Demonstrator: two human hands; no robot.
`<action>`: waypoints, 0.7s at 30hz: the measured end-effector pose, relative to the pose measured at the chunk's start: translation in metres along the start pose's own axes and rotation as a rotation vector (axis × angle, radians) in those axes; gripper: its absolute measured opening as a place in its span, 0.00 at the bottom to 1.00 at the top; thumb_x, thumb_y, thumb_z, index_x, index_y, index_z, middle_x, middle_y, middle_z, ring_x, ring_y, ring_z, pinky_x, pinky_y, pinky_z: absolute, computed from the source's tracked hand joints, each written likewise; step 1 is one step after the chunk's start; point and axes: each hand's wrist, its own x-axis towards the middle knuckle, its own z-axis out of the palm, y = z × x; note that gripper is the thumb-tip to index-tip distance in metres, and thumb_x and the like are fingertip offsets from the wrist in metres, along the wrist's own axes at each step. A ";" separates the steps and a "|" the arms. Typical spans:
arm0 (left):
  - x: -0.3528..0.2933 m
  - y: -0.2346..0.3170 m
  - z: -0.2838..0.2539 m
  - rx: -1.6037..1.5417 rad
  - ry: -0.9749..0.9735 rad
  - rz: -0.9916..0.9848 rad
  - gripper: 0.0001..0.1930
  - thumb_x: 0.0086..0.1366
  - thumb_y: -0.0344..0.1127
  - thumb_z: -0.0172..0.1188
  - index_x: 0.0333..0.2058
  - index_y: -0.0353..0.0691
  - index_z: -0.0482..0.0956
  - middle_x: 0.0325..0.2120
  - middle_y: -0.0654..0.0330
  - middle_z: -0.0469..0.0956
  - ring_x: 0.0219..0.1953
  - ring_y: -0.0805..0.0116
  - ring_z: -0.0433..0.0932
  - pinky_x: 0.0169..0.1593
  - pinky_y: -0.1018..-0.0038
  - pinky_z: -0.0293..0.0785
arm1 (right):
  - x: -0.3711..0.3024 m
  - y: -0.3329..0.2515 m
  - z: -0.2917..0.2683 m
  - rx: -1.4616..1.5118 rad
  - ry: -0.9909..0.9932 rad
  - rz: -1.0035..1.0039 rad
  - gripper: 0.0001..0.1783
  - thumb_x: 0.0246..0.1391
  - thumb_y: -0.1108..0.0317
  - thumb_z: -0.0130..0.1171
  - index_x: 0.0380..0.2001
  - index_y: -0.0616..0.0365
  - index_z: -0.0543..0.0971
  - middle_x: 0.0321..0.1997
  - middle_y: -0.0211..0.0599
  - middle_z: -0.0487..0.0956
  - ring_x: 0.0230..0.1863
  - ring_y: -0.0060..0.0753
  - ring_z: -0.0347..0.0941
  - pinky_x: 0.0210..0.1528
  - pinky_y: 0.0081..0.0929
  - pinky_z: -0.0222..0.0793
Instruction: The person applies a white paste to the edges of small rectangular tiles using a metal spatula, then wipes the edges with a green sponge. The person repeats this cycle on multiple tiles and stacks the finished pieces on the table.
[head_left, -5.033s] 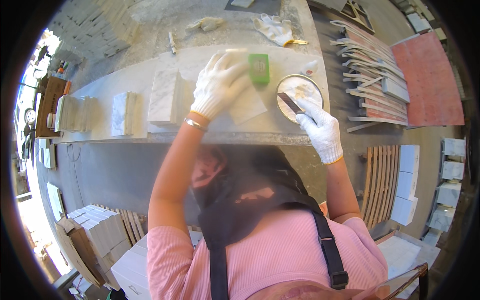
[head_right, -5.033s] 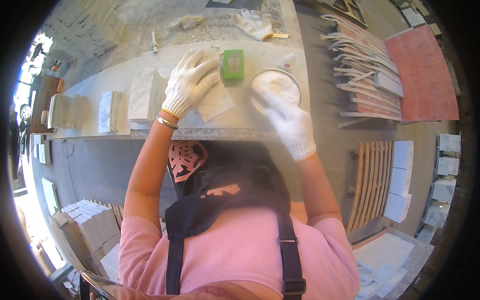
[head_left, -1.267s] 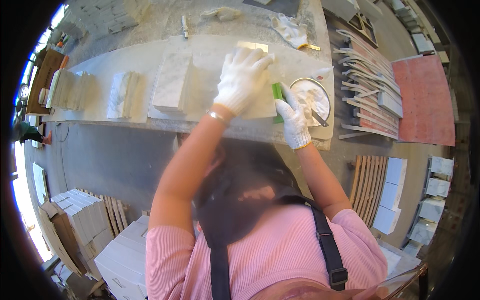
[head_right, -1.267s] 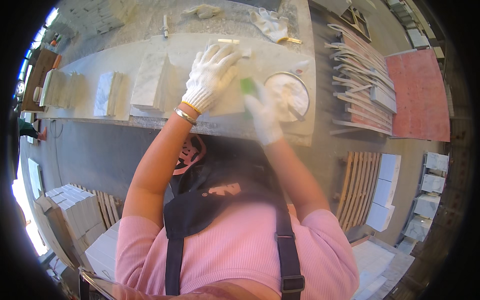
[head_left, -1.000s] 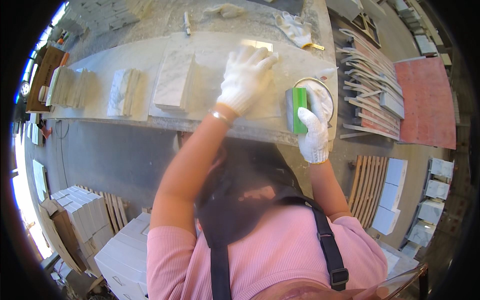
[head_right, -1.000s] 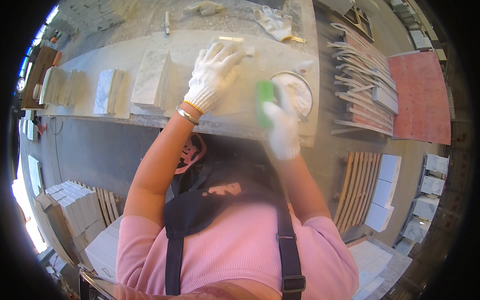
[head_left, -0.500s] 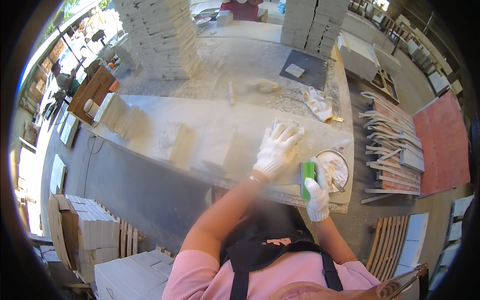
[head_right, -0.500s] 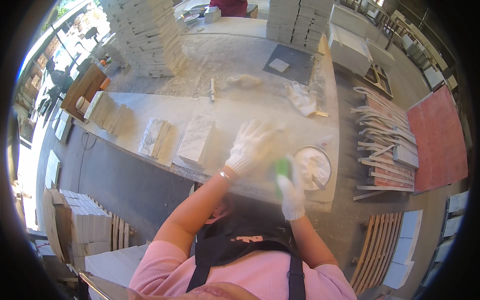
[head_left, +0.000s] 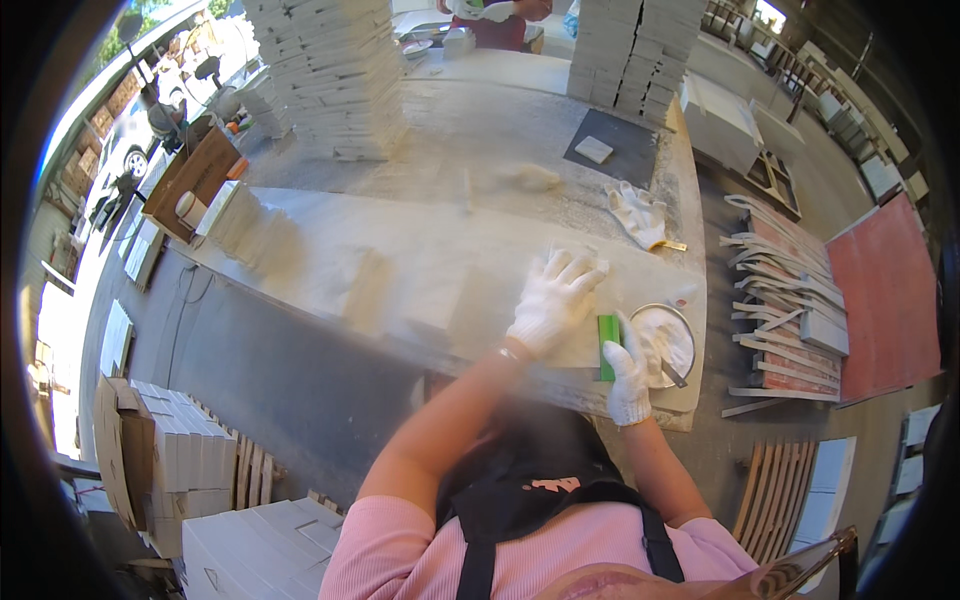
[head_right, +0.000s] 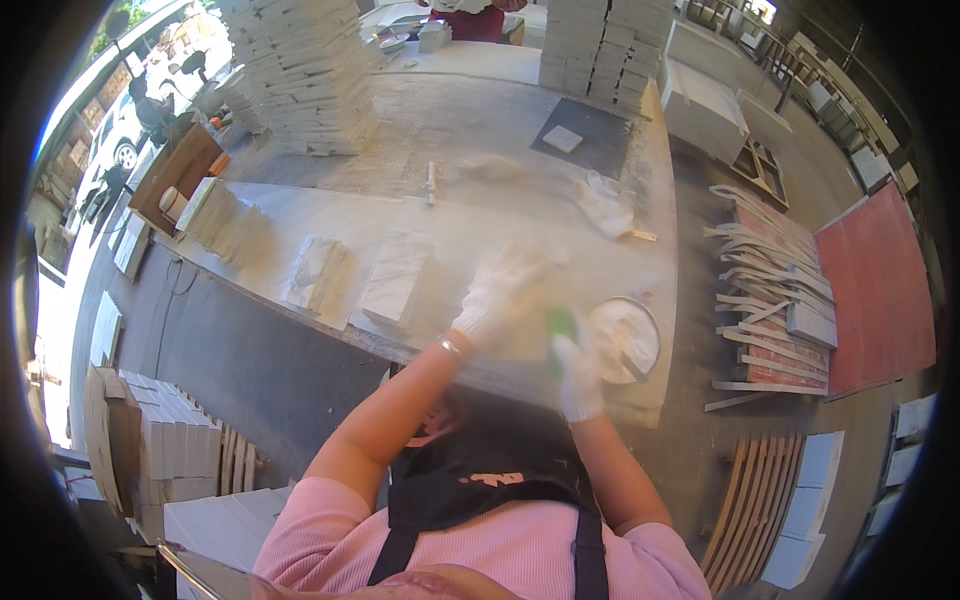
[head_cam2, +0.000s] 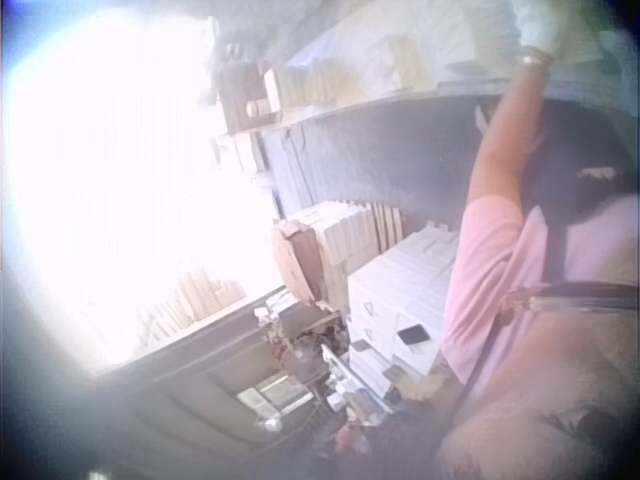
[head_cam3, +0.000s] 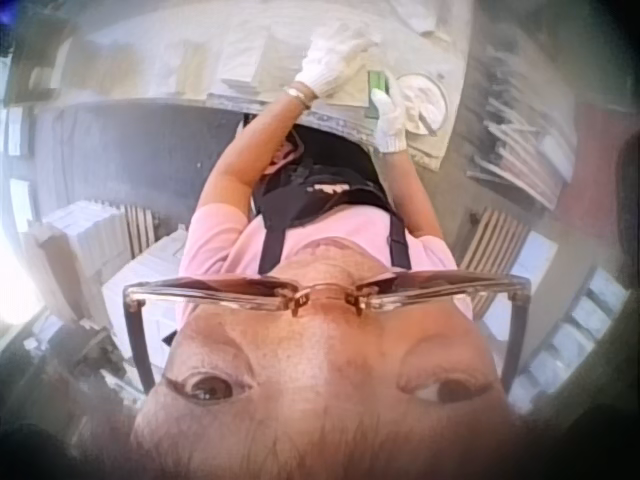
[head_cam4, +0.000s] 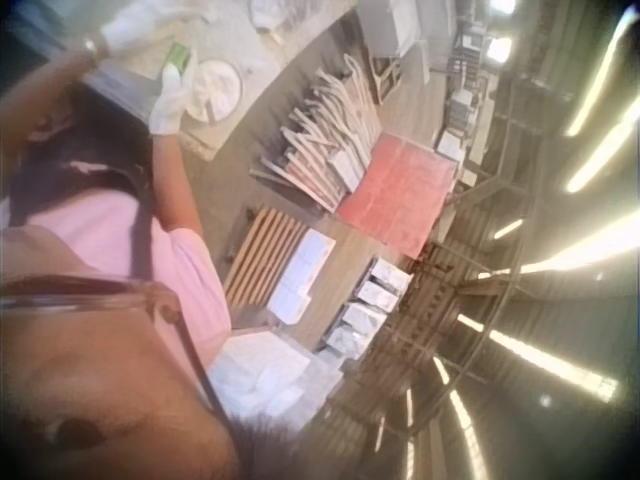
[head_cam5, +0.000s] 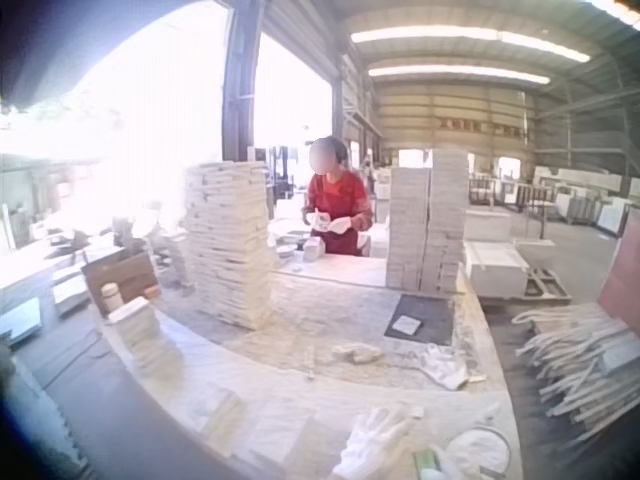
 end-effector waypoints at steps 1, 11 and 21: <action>-0.001 0.000 0.002 0.025 0.018 0.003 0.23 0.61 0.39 0.63 0.56 0.47 0.80 0.54 0.60 0.77 0.58 0.55 0.71 0.59 0.49 0.67 | -0.002 0.002 -0.005 -0.056 -0.029 0.002 0.41 0.59 0.62 0.56 0.72 0.70 0.63 0.68 0.44 0.71 0.67 0.35 0.67 0.71 0.32 0.60; -0.008 -0.005 0.019 -0.025 -0.010 -0.080 0.15 0.62 0.43 0.62 0.47 0.51 0.84 0.57 0.59 0.76 0.63 0.51 0.69 0.68 0.41 0.61 | 0.004 0.019 -0.011 -0.129 -0.096 -0.140 0.41 0.60 0.59 0.54 0.73 0.67 0.62 0.71 0.44 0.68 0.70 0.41 0.64 0.73 0.38 0.56; -0.008 -0.004 0.016 -0.039 0.109 -0.027 0.20 0.54 0.35 0.65 0.48 0.46 0.82 0.50 0.61 0.78 0.61 0.51 0.71 0.65 0.50 0.65 | 0.000 0.017 -0.012 -0.205 -0.068 -0.117 0.42 0.60 0.59 0.55 0.73 0.69 0.61 0.72 0.45 0.66 0.70 0.40 0.63 0.73 0.36 0.55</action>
